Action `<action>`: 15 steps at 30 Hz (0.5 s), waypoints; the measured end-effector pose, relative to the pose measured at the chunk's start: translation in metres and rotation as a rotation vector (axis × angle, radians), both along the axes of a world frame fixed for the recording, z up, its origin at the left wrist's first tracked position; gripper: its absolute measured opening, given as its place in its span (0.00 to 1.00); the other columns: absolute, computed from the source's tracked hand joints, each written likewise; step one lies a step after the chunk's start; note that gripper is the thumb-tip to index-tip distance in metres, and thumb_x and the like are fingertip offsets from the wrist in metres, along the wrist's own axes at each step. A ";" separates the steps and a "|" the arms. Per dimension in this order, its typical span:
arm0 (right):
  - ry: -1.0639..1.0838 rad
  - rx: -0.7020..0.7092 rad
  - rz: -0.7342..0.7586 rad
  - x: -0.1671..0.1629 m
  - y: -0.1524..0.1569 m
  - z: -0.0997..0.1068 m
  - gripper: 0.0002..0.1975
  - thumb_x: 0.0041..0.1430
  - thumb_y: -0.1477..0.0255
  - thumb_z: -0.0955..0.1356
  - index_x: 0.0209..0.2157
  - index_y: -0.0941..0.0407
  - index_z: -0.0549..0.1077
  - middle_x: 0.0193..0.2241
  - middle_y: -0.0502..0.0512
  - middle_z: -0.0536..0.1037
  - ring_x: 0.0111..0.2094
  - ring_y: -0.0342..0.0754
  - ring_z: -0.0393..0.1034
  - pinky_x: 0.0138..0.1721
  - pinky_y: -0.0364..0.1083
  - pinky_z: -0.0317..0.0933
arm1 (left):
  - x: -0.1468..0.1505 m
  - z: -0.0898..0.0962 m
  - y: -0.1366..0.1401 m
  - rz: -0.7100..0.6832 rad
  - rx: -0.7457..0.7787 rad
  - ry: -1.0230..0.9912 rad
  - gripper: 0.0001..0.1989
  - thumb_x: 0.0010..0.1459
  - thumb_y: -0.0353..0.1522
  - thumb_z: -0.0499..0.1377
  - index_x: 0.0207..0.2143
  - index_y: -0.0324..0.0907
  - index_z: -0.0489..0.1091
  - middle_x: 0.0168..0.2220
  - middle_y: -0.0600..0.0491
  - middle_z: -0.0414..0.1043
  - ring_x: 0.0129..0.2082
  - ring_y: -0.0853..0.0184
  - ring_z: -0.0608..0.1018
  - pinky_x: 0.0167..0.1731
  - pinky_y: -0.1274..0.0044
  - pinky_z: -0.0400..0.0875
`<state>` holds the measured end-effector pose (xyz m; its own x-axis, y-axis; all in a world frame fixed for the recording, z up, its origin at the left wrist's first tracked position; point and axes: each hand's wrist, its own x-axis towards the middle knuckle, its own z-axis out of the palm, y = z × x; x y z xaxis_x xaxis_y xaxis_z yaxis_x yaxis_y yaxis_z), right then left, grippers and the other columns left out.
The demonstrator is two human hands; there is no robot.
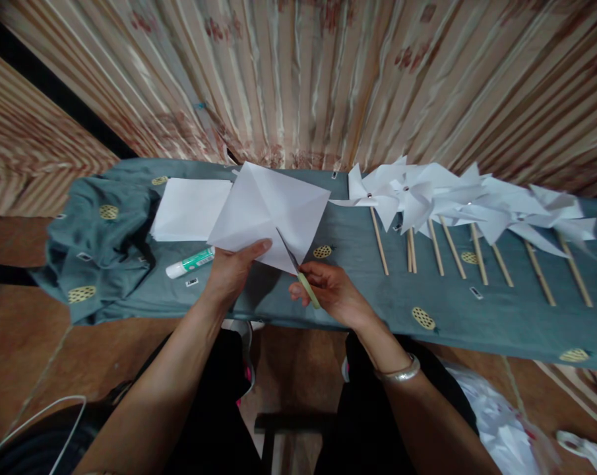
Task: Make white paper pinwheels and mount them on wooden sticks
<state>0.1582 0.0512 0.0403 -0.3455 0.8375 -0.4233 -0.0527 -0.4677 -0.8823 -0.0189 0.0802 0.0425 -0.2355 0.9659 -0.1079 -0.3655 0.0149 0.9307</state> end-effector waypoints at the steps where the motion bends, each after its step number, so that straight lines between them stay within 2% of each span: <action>1: 0.001 0.006 0.001 0.000 0.000 0.000 0.28 0.32 0.56 0.81 0.33 0.56 0.72 0.21 0.48 0.78 0.18 0.38 0.66 0.22 0.41 0.59 | 0.000 0.000 0.000 -0.003 -0.005 0.004 0.27 0.38 0.31 0.72 0.45 0.39 0.74 0.40 0.48 0.80 0.40 0.60 0.80 0.49 0.66 0.73; 15: 0.002 0.058 0.014 0.000 0.000 -0.002 0.25 0.35 0.57 0.80 0.31 0.56 0.74 0.19 0.48 0.77 0.18 0.38 0.64 0.21 0.41 0.57 | 0.001 0.002 -0.001 0.005 -0.007 -0.004 0.27 0.38 0.30 0.71 0.45 0.39 0.74 0.40 0.49 0.80 0.40 0.62 0.80 0.48 0.69 0.72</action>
